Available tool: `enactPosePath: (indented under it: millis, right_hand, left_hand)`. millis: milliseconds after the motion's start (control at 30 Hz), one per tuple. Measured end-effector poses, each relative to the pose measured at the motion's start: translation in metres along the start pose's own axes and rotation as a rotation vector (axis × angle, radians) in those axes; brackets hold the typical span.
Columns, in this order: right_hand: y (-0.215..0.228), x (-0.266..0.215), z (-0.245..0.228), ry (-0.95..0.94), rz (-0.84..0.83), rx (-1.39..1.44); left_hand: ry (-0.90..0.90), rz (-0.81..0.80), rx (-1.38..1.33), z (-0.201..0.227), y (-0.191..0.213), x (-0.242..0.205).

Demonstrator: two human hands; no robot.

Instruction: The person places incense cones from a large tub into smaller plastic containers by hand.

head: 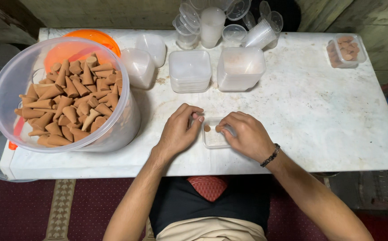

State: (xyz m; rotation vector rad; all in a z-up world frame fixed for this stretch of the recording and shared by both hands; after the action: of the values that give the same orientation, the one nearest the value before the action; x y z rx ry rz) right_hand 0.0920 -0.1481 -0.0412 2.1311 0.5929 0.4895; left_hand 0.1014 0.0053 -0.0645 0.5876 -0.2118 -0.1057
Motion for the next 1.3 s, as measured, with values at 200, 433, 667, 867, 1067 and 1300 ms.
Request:
enactPosePath:
  millis: [200,433,667,867,1067,1300]
  right_hand:
    - [-0.013,0.011,-0.003,-0.051,-0.106,-0.188]
    - [-0.028,0.010,0.011,-0.021,-0.110,-0.251]
    - [-0.034,0.010,0.012,0.007,-0.094,-0.292]
    - [-0.033,0.010,0.012,-0.005,-0.107,-0.292]
    - [-0.028,0.009,0.008,0.000,-0.110,-0.318]
    - [-0.014,0.008,0.004,0.024,-0.039,-0.309]
  left_hand:
    - [0.018,-0.064,0.015,-0.006,-0.013,0.001]
    - [0.008,-0.088,0.007,-0.005,-0.017,0.003]
    - [0.027,-0.102,0.005,-0.006,-0.018,0.003]
    - [0.006,-0.101,0.008,-0.004,-0.016,0.004]
    - [0.001,-0.100,0.010,-0.003,-0.014,0.004]
    - [-0.004,-0.066,0.026,0.005,-0.005,0.002]
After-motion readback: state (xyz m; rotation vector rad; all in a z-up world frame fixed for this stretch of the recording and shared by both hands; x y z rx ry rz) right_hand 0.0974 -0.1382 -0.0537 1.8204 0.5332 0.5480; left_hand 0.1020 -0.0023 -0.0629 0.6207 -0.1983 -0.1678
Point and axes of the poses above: each hand's wrist, its own x-axis towards the middle knuckle, its own y-axis out of the back of the hand, z = x × y, the point moved 10 cm from there along x, towards the middle knuckle, and after that the axes turned 1 degree about y, right-handed, at the moved point
